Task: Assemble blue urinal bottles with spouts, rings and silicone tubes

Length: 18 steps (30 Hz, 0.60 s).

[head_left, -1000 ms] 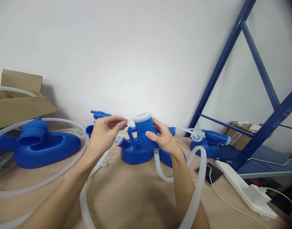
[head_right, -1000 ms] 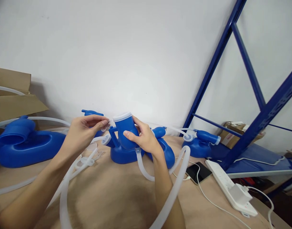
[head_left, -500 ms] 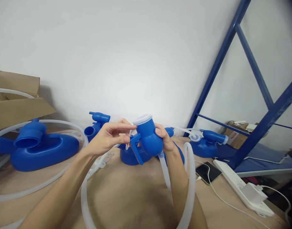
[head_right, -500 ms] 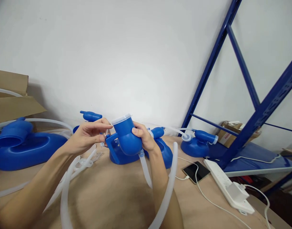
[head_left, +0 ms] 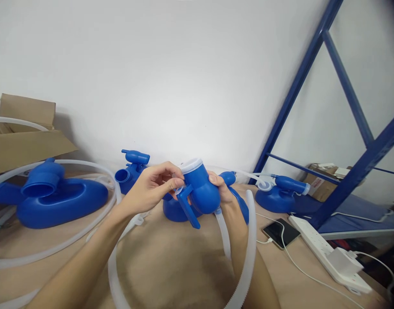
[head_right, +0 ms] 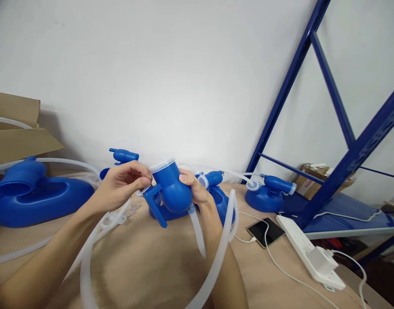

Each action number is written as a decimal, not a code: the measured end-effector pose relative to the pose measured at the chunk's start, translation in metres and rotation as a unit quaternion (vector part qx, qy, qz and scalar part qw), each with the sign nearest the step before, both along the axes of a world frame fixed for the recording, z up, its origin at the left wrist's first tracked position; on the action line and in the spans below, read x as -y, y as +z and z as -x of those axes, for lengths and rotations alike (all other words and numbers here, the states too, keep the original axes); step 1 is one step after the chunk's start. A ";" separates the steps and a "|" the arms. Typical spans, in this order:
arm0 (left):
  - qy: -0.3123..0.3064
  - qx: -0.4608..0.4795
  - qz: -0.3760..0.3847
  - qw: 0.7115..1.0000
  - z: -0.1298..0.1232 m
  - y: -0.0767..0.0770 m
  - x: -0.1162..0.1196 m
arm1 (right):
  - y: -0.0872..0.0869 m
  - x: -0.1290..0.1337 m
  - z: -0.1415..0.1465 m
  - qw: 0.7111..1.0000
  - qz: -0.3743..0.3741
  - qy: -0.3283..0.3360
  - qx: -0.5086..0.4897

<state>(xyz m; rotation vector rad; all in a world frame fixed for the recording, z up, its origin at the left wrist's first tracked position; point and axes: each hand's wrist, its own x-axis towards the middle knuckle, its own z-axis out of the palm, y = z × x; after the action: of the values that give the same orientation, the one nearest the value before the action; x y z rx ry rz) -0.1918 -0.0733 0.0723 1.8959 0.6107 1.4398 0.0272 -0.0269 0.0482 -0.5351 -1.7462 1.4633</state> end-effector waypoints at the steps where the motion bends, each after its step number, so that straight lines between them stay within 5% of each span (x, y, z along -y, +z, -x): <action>1: 0.007 -0.005 -0.010 1.000 -0.001 0.000 0.001 | 0.001 0.000 -0.001 1.000 -0.004 0.009 -0.005; 8: 0.024 -0.016 -0.063 0.998 0.002 -0.003 0.002 | 0.008 0.001 -0.010 0.994 -0.091 -0.055 0.004; 18: 0.030 0.086 0.001 0.996 -0.003 -0.006 -0.003 | 0.016 0.009 -0.016 0.994 -0.102 -0.043 -0.008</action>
<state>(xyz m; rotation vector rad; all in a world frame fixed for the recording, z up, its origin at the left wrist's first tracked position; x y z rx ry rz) -0.1892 -0.0699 0.0662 1.7426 0.5902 1.6196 0.0429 -0.0363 0.0642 -0.4836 -1.8127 1.2104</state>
